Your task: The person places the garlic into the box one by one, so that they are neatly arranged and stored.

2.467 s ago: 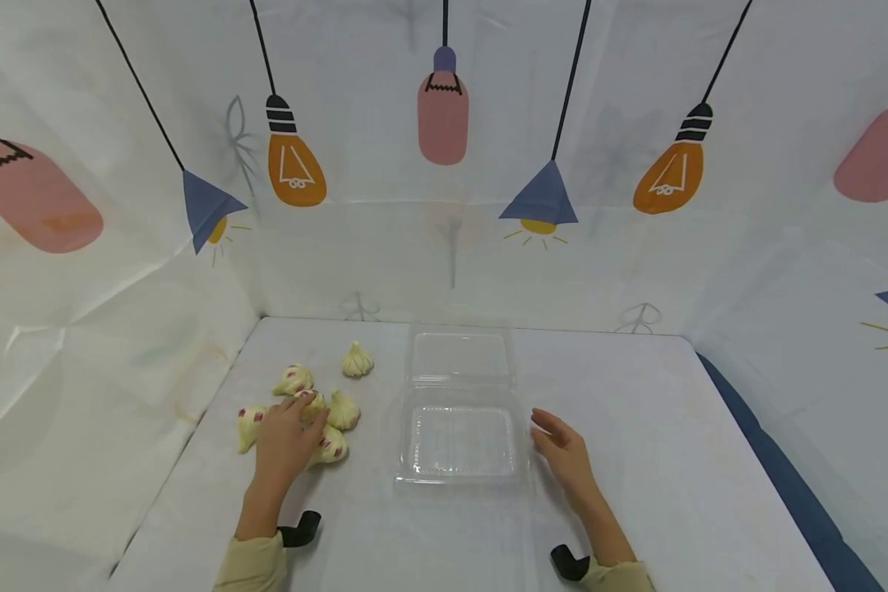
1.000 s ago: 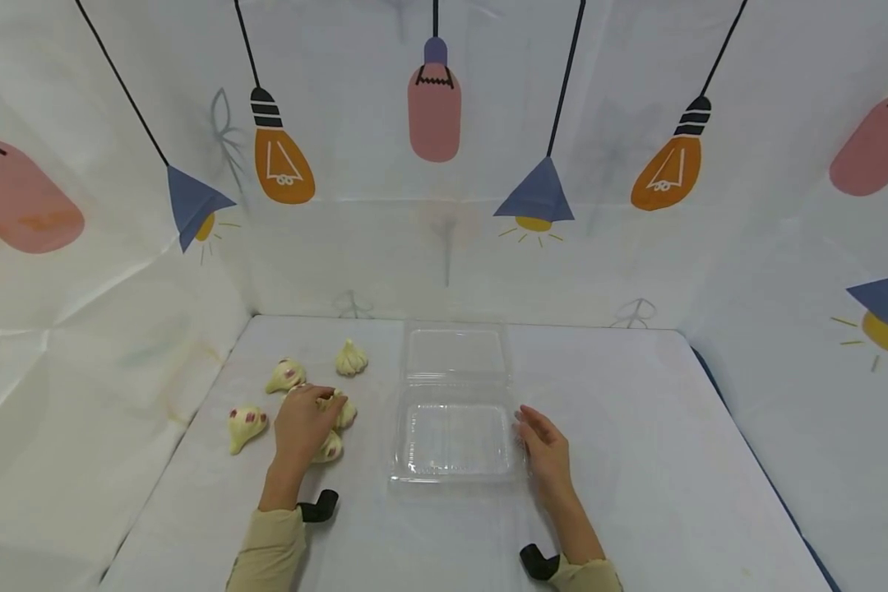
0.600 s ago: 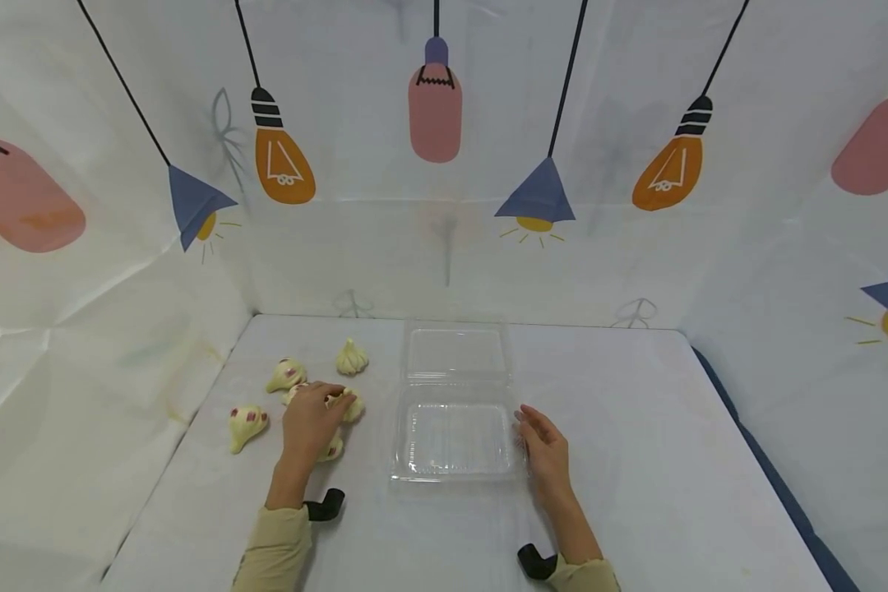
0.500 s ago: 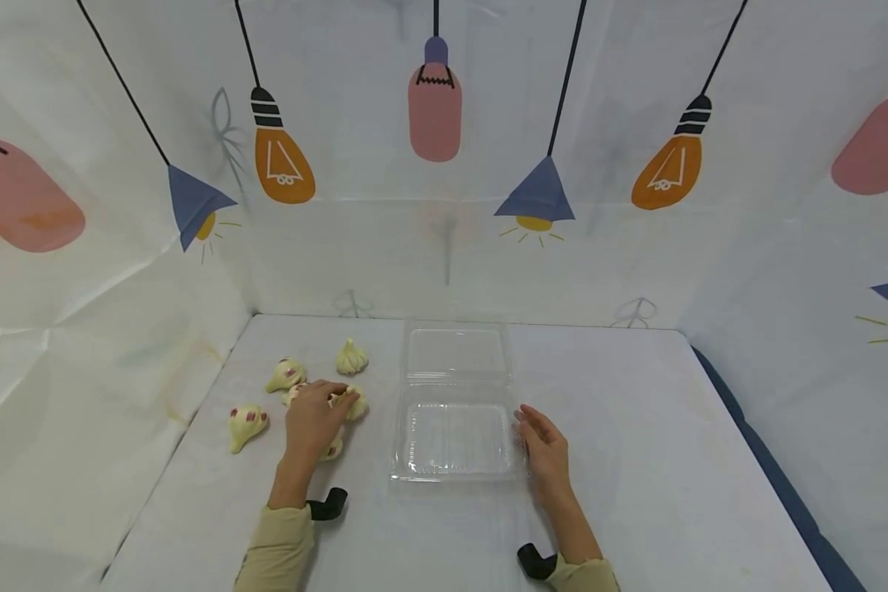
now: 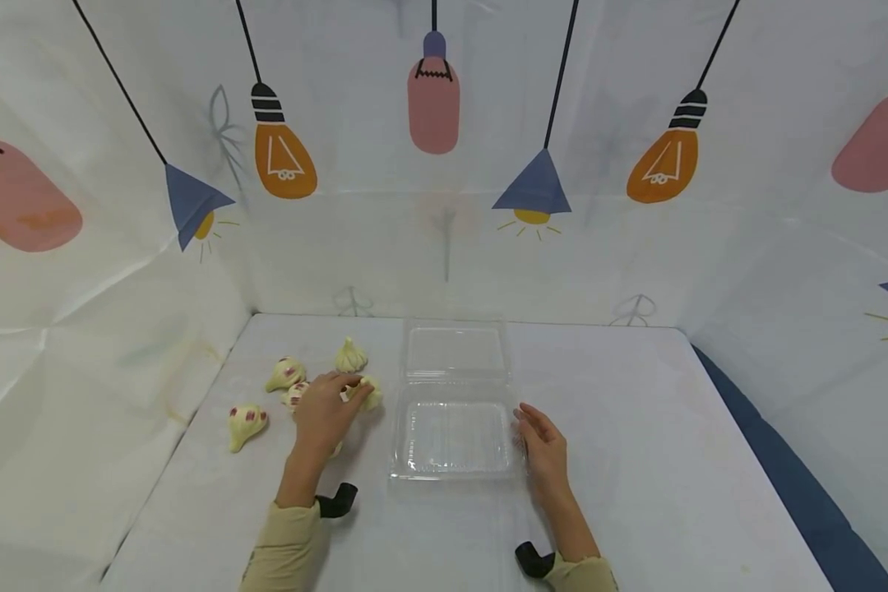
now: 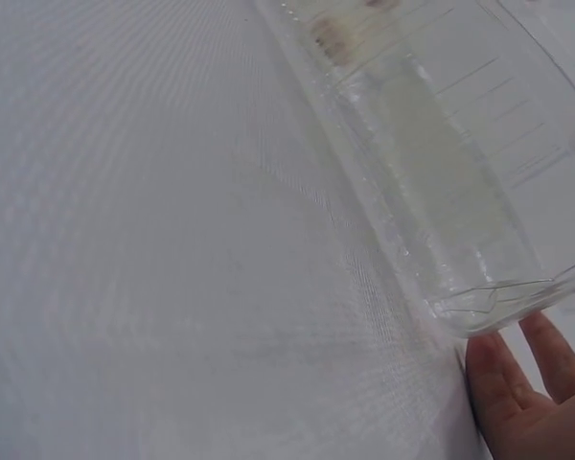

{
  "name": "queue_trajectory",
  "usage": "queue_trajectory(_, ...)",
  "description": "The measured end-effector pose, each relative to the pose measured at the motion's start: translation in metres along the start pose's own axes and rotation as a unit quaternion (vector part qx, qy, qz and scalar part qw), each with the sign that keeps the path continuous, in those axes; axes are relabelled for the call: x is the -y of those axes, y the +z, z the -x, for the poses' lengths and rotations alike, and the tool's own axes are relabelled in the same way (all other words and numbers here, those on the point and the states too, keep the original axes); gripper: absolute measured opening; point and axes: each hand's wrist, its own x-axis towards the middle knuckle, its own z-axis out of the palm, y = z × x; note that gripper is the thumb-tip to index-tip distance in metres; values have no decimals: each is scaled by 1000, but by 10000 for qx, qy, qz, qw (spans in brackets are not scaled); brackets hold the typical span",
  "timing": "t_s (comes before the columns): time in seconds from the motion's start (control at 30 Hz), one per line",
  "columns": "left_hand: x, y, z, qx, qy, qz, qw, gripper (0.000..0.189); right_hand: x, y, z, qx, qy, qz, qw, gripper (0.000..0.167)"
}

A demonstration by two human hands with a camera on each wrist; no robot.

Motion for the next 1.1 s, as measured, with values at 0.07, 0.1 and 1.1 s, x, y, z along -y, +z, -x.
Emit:
queue_trajectory(0.07, -5, 0, -2, -78, 136, 63, 9999, 28, -1, 0, -1, -37, -17, 8, 10000, 35)
queue_trajectory(0.1, -9, -1, -3, -113, 202, 97, 9997, 27, -2, 0, -1, -57, -20, 11, 10000, 34)
queue_trajectory(1.1, -90, 52, -18, 71, 1000, 715, 9924, 21, -1, 1, -7, 13, 37, -277, 9996, 34)
